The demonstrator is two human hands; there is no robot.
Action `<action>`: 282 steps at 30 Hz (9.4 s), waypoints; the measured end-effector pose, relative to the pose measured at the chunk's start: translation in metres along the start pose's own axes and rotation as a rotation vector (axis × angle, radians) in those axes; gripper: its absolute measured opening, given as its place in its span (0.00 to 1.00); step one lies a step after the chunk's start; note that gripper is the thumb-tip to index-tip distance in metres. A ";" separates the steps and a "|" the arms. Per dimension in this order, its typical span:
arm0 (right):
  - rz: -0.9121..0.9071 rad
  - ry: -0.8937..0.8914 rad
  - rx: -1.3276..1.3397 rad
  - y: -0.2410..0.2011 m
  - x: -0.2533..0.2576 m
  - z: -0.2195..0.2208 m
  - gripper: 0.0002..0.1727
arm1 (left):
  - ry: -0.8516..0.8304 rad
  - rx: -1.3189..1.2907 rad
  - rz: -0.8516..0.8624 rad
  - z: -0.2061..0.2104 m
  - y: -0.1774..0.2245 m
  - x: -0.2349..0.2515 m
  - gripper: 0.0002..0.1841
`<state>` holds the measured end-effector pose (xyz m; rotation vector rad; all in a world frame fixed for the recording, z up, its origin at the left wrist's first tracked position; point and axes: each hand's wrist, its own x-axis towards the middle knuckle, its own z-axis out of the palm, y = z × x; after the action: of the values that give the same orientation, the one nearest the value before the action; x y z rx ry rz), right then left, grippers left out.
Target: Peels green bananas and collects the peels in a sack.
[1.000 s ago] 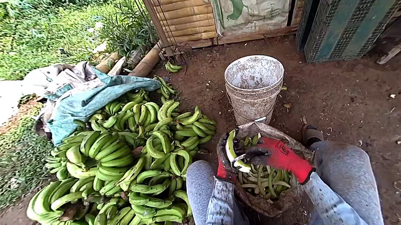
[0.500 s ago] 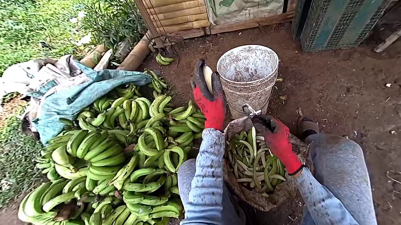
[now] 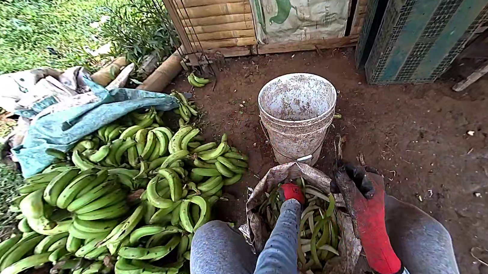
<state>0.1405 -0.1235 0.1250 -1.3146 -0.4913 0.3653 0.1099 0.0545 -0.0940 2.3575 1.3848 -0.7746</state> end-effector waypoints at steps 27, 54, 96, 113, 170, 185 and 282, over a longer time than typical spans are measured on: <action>0.286 -0.814 -0.398 0.034 -0.051 0.017 0.39 | 0.977 -1.757 0.154 -0.130 -0.106 -0.167 0.31; 0.715 -1.249 -0.795 0.165 -0.115 0.041 0.30 | 0.675 -1.613 0.351 -0.073 -0.097 -0.173 0.20; -0.101 -0.700 -1.044 0.033 -0.040 0.050 0.24 | 0.604 -1.867 0.117 -0.074 -0.106 -0.162 0.25; -0.005 -0.492 -0.963 0.058 0.006 0.042 0.23 | 0.451 -1.523 0.353 -0.069 -0.096 -0.166 0.22; -0.104 -0.569 -0.732 0.079 -0.017 0.047 0.20 | 1.365 -1.346 -0.318 -0.006 -0.314 -0.187 0.34; 0.003 -0.747 -0.897 0.101 -0.035 0.040 0.20 | 0.248 -1.377 -0.875 0.155 -0.397 -0.147 0.33; 0.582 -1.281 -1.132 0.103 -0.096 0.025 0.31 | 0.517 -1.886 0.200 -0.058 -0.097 -0.171 0.22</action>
<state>0.0482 -0.1298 0.0158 -2.2126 -1.5267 1.6247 -0.0244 0.0102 0.0545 0.9873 1.0103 0.9691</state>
